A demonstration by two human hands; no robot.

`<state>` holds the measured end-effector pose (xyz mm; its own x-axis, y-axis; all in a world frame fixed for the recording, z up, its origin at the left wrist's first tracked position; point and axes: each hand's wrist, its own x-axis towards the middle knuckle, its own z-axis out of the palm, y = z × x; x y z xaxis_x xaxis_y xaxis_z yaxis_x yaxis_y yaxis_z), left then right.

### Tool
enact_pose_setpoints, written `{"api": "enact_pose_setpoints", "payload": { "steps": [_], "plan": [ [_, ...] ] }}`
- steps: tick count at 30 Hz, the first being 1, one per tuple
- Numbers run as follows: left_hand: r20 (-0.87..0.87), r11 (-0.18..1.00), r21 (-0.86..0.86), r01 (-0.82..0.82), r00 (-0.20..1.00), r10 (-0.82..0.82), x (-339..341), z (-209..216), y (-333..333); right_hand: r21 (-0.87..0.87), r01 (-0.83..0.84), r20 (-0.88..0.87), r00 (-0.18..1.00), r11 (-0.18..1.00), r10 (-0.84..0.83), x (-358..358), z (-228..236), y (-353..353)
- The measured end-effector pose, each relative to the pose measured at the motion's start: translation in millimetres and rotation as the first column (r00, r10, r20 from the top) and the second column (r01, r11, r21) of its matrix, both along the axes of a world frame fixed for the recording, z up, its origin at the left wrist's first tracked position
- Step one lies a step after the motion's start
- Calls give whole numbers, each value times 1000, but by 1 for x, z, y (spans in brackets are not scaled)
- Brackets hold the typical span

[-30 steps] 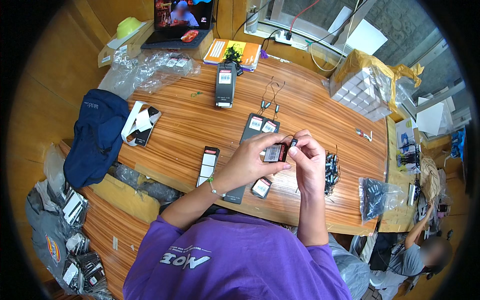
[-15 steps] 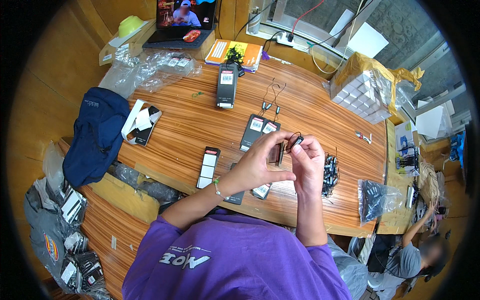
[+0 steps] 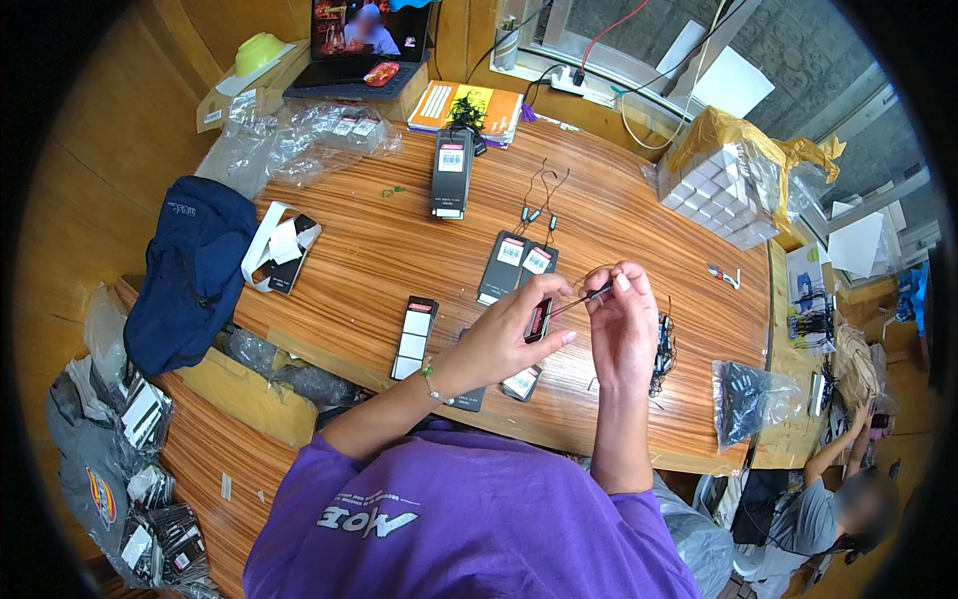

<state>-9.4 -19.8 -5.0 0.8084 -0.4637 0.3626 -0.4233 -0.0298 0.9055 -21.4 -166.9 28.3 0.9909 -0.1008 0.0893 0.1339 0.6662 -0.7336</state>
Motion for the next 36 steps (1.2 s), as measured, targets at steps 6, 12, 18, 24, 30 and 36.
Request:
{"api": "enact_pose_setpoints", "payload": {
  "steps": [6, 12, 18, 24, 30, 36],
  "plan": [
    [-33, 990, 105, 93, 995, -90, 8, 10, 13, 111, -2, -10, 1000, 994, 3, 7, -2, -19],
    [-438, 972, -62, 225, 869, -229, 19, -11, 25, 143, 55, 73, 995, 988, -66, 13, 11, -39],
    [-455, 922, -290, 257, 810, -369, 22, -17, 14, 143, 9, 93, 995, 990, -22, 9, 16, -24],
    [-458, 894, -398, 204, 800, -387, 22, -12, 5, 116, 9, 188, 982, 993, -31, 8, 30, -25],
    [-379, 792, -465, 396, 720, -582, 12, -5, 0, 129, 11, 215, 976, 992, -39, 9, 38, -17],
    [-427, 815, -418, 401, 705, -567, -1, -2, -3, 143, 39, 206, 976, 989, -68, 13, 38, -17]
  ]
}}
